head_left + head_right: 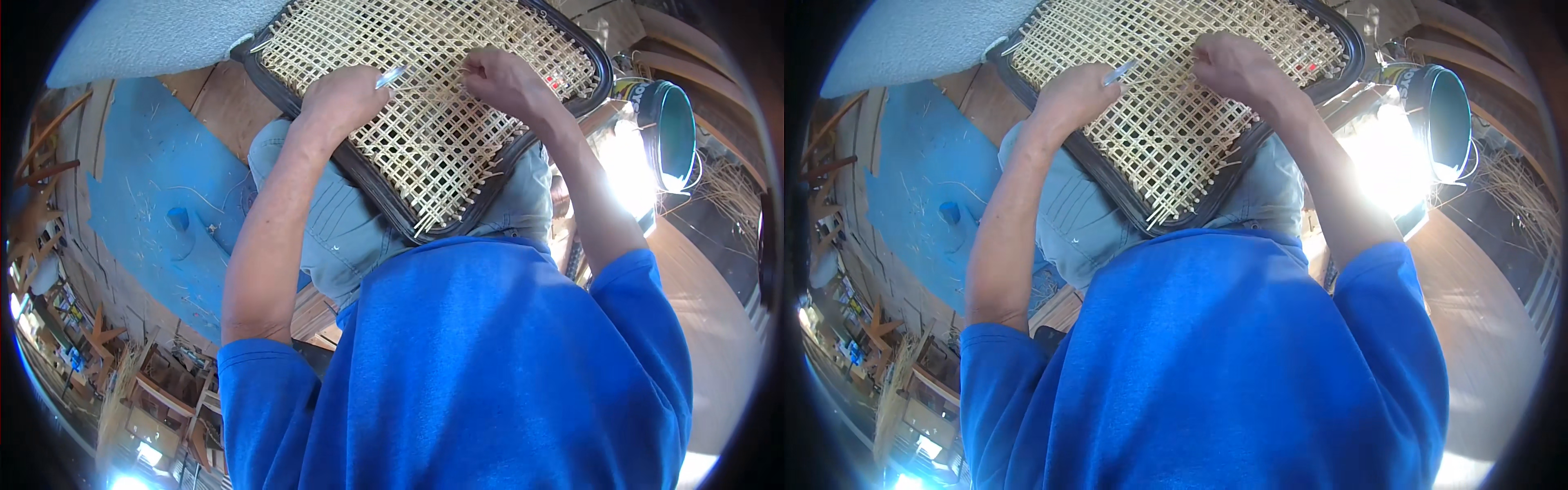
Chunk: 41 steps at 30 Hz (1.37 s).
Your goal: Repairing the cane mesh of a chair seat using a tool and new rattan strips.
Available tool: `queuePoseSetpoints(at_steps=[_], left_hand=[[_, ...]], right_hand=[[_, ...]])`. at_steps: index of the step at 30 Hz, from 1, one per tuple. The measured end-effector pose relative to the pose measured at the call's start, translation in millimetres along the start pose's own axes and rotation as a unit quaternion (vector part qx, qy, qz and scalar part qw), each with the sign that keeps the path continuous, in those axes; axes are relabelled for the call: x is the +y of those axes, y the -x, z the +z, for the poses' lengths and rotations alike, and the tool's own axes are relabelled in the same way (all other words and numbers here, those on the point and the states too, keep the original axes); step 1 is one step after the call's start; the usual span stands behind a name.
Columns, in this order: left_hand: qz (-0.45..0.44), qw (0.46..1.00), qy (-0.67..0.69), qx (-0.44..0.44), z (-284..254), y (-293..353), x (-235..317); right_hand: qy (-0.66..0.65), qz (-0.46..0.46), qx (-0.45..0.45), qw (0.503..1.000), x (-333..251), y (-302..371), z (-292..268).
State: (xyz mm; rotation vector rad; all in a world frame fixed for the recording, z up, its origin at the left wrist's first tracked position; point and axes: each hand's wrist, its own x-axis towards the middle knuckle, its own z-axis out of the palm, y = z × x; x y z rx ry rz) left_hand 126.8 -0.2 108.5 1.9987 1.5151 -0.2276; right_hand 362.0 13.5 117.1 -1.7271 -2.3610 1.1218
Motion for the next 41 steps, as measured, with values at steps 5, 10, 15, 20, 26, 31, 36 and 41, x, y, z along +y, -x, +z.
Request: queuePoseSetpoints(at_steps=[5,10,15,20,26,31,36,41], left_hand=[[-0.004,0.998,0.063,-0.02,-2,-6,-1],[-0.021,0.997,0.05,-0.047,-1,-6,-3],[-0.027,0.997,0.059,-0.049,-8,-5,2],[0.0,0.999,-0.03,-0.028,-6,-5,-17],[-0.009,0.998,-0.022,-0.052,-19,2,-49],[-0.03,0.997,-0.016,-0.068,-21,7,-49],[-0.045,0.998,0.002,-0.054,-31,19,-74],[-0.068,0.996,0.006,-0.062,-25,23,-82]], right_hand=[[-0.158,0.096,0.013,0.983,-5,-9,-2],[-0.275,0.101,0.024,0.956,5,-1,6],[-0.322,0.044,-0.025,0.945,25,7,1],[-0.07,-0.007,0.067,0.995,4,12,11],[0.08,-0.044,0.127,0.988,-3,6,38],[0.099,-0.041,0.163,0.981,-4,9,44],[0.057,-0.089,0.165,0.981,2,8,39],[-0.085,0.045,0.075,0.993,3,-6,24]])
